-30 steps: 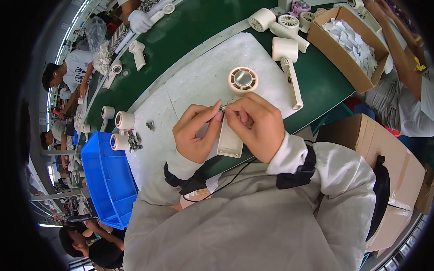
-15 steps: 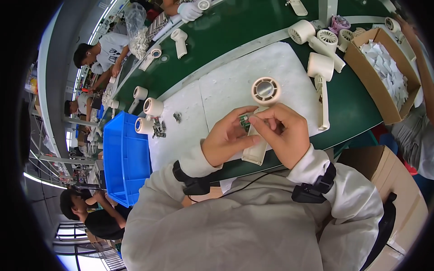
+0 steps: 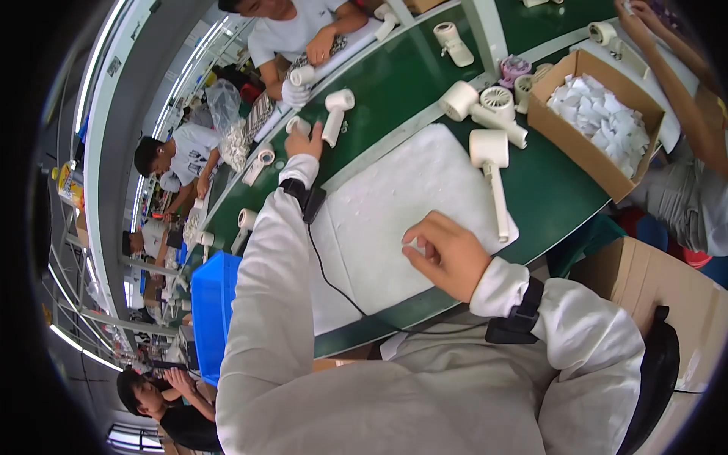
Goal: Assemble small electronic components and PCBs into plastic housings on a production line.
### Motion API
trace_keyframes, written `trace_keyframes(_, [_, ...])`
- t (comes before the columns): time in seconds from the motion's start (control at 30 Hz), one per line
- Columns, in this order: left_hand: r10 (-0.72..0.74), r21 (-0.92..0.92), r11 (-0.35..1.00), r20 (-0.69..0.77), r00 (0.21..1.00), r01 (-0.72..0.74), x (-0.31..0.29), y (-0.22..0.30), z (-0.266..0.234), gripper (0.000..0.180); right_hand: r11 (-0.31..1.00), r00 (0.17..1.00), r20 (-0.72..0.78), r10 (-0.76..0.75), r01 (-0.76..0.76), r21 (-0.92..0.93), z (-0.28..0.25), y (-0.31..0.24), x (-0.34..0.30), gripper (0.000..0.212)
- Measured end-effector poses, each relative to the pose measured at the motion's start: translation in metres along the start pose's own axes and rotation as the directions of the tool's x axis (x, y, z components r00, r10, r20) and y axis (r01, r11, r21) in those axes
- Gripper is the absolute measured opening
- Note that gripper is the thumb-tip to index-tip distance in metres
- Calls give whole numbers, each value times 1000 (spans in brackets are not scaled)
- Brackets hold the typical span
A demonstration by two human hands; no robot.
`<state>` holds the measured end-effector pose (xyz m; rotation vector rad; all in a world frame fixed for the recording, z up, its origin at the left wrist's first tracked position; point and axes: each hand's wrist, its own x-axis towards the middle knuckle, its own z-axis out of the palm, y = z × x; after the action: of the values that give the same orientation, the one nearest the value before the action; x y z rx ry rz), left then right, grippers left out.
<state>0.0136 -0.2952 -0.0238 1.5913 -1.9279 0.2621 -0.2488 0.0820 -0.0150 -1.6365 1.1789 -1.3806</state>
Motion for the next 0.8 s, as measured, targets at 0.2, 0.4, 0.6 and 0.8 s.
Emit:
trace_keyframes(0.2, [-230, 311, 942, 312, 922, 130, 10, -78, 20, 61, 993, 992, 89, -93, 99, -64, 6, 8, -3, 8])
trace_keyframes(0.4, [-255, 205, 958, 297, 920, 200, 11, -83, 11, 55, 981, 980, 125, -157, 169, -94, 8, 8, -1, 7])
trace_keyframes(0.6, [-125, -566, 318, 770, 626, 760, -68, 47, -91, 41, 999, 998, 48, -28, 30, -45, 0, -3, -1, 20])
trace_keyframes(0.8, [348, -554, 276, 819, 456, 785, -196, 135, -171, 43, 996, 997, -79, -1, -6, -85, -1, -15, 0, 35])
